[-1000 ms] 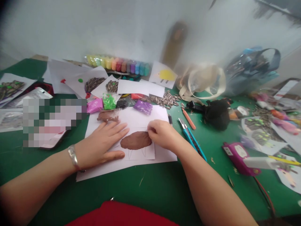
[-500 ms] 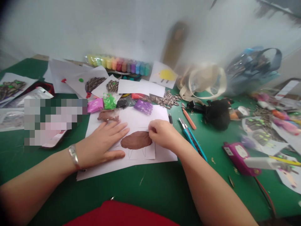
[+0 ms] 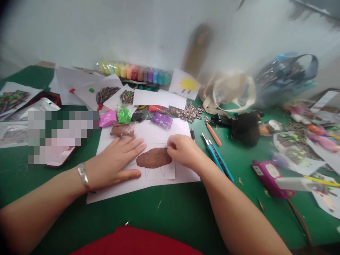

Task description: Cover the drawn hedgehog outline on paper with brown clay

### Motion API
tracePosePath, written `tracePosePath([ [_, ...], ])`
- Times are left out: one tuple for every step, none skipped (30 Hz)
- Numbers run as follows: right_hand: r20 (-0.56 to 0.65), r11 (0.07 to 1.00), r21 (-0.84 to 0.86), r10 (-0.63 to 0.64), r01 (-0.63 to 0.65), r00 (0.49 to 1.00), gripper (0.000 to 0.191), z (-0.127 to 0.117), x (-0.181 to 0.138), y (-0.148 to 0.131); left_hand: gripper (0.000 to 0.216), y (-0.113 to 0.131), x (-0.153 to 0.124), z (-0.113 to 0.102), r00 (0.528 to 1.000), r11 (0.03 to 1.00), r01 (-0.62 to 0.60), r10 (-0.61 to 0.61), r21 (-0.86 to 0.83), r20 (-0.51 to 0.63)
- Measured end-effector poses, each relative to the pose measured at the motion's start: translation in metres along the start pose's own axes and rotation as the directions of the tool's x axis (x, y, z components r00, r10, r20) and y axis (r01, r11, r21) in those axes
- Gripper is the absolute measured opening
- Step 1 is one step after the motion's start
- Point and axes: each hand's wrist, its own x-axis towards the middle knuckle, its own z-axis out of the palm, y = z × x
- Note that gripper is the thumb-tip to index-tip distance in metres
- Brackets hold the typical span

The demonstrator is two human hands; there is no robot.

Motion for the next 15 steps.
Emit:
tracePosePath([
  [0.002,1.0,-0.004,-0.001,0.001,1.0,0.013,0.0,0.0,0.0,0.07,0.0,0.0,0.0,1.0,1.0,-0.001,0.001,0.001,0.0],
  [0.004,1.0,0.001,-0.002,0.002,1.0,0.013,0.0,0.0,0.0,0.07,0.0,0.0,0.0,1.0,1.0,-0.002,0.002,0.002,0.0],
  [0.008,1.0,0.014,-0.008,0.008,1.0,0.013,0.0,0.0,0.0,0.07,0.0,0.0,0.0,1.0,1.0,-0.003,0.003,0.002,0.0],
  [0.009,0.999,0.03,-0.023,0.022,1.0,0.013,0.0,0.0,-0.001,0.071,0.0,0.0,-0.001,1.0,1.0,-0.003,0.003,0.003,0.0],
  [0.005,0.998,0.048,-0.045,0.044,0.999,0.013,0.001,-0.001,-0.001,0.07,0.0,0.0,-0.001,1.0,1.0,-0.002,0.002,0.003,0.001],
  [-0.005,0.995,0.063,-0.074,0.074,0.997,0.013,0.002,-0.001,-0.002,0.07,0.0,0.0,-0.001,1.0,1.0,-0.002,0.002,0.004,0.003],
  [-0.016,0.991,0.073,-0.11,0.111,0.994,0.014,0.003,-0.002,-0.004,0.07,0.0,0.0,-0.001,1.0,1.0,-0.002,0.002,0.005,0.004],
  [-0.034,0.985,0.078,-0.151,0.153,0.988,0.014,0.005,-0.002,-0.006,0.07,0.0,0.0,-0.001,1.0,1.0,-0.002,0.002,0.005,0.005],
  [-0.054,0.977,0.078,-0.193,0.197,0.98,0.015,0.007,-0.002,-0.009,0.07,0.0,0.0,-0.001,1.0,1.0,-0.002,0.002,0.003,0.006],
  [-0.07,0.968,0.073,-0.234,0.239,0.97,0.015,0.009,-0.002,-0.011,0.07,0.0,0.0,-0.001,1.0,1.0,-0.003,0.003,0.001,0.005],
  [-0.084,0.96,0.063,-0.268,0.274,0.96,0.017,0.012,-0.001,-0.014,0.071,0.0,0.0,-0.001,1.0,1.0,-0.004,0.004,-0.003,0.004],
  [-0.094,0.953,0.049,-0.295,0.3,0.951,0.018,0.014,0.0,-0.017,0.071,0.0,0.0,-0.001,1.0,1.0,-0.005,0.005,-0.008,0.002],
  [-0.101,0.949,0.03,-0.31,0.315,0.945,0.019,0.016,0.001,-0.019,0.071,-0.001,0.0,0.0,1.0,1.0,-0.005,0.006,-0.011,0.001],
  [-0.104,0.947,0.005,-0.319,0.322,0.942,0.02,0.018,0.002,-0.021,0.071,-0.001,0.0,0.0,1.0,1.0,-0.005,0.005,-0.014,0.0],
  [-0.1,0.945,-0.022,-0.326,0.325,0.94,0.021,0.02,0.004,-0.022,0.071,-0.001,0.0,0.0,1.0,1.0,-0.004,0.004,-0.015,0.001],
])
